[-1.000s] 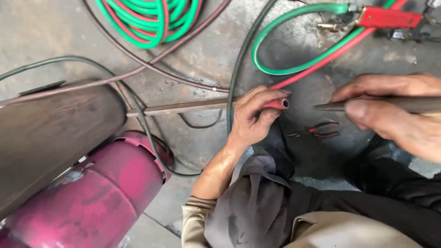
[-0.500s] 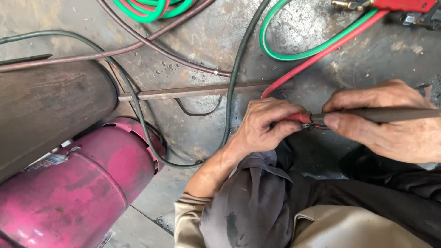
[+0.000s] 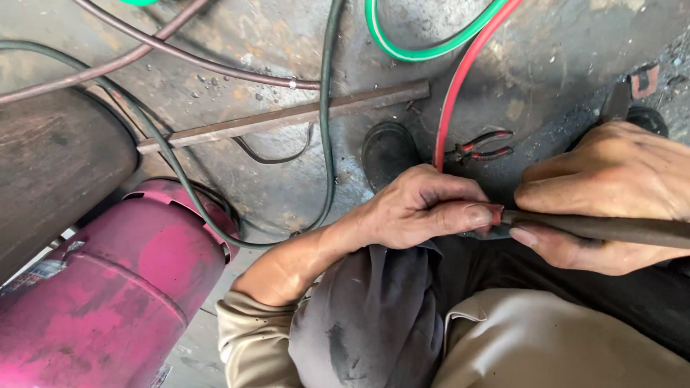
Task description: Connecting and securing gas hoses to a welding torch using connectors and clamps.
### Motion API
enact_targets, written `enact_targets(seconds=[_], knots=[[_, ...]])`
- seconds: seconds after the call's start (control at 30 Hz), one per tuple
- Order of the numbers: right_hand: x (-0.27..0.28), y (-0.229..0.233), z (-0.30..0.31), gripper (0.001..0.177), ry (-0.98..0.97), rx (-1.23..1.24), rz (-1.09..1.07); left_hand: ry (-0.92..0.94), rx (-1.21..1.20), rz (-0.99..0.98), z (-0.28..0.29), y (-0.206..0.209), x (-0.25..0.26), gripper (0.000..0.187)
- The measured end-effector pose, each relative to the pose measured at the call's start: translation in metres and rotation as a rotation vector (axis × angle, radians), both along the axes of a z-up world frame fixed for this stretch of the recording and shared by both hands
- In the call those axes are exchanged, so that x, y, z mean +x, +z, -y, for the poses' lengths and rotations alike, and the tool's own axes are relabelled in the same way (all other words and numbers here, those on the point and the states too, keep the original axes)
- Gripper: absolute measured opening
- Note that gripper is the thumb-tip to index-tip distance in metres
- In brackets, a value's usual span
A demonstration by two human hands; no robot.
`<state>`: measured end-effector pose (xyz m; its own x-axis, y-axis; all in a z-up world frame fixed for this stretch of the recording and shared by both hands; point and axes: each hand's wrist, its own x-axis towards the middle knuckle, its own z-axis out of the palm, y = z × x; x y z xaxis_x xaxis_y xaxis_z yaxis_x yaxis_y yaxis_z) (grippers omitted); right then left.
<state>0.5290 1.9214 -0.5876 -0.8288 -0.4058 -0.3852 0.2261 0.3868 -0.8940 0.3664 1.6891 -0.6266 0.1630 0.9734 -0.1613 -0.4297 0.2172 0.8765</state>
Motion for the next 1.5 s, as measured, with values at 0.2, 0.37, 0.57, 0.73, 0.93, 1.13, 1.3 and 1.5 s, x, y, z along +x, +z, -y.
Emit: enact_targets(seconds=[0.2,0.37,0.57,0.73,0.93,1.13,1.3,1.5], knots=[[0.010,-0.024,0.004,0.027,0.023,0.054,0.215,-0.069,0.068,-0.362,-0.018,0.018,0.004,0.021],[0.021,-0.031,-0.006,0.034,-0.672,-0.093,0.501,0.155,0.043,-0.755,-0.043,0.023,-0.028,0.019],[-0.007,0.010,-0.023,0.046,-0.915,0.009,0.470,0.625,0.212,-1.149,-0.051,0.021,-0.018,0.040],[0.035,-0.018,0.011,0.046,-0.835,-0.062,0.569,0.593,0.155,-1.034,-0.041,0.018,0.000,0.036],[0.032,-0.001,0.026,0.037,-0.746,-0.052,0.163,0.449,0.154,-0.648,-0.033,0.017,-0.003,0.014],[0.031,-0.010,0.010,0.028,-0.444,0.012,-0.124,0.200,-0.013,-0.298,-0.040,0.025,-0.011,0.022],[0.012,-0.012,-0.002,0.026,-0.308,-0.033,-0.375,0.052,-0.102,-0.201,-0.028,0.006,-0.003,0.037],[-0.004,-0.014,-0.017,0.025,-0.113,0.097,-0.543,-0.208,-0.350,0.165,-0.035,-0.007,-0.005,0.044]])
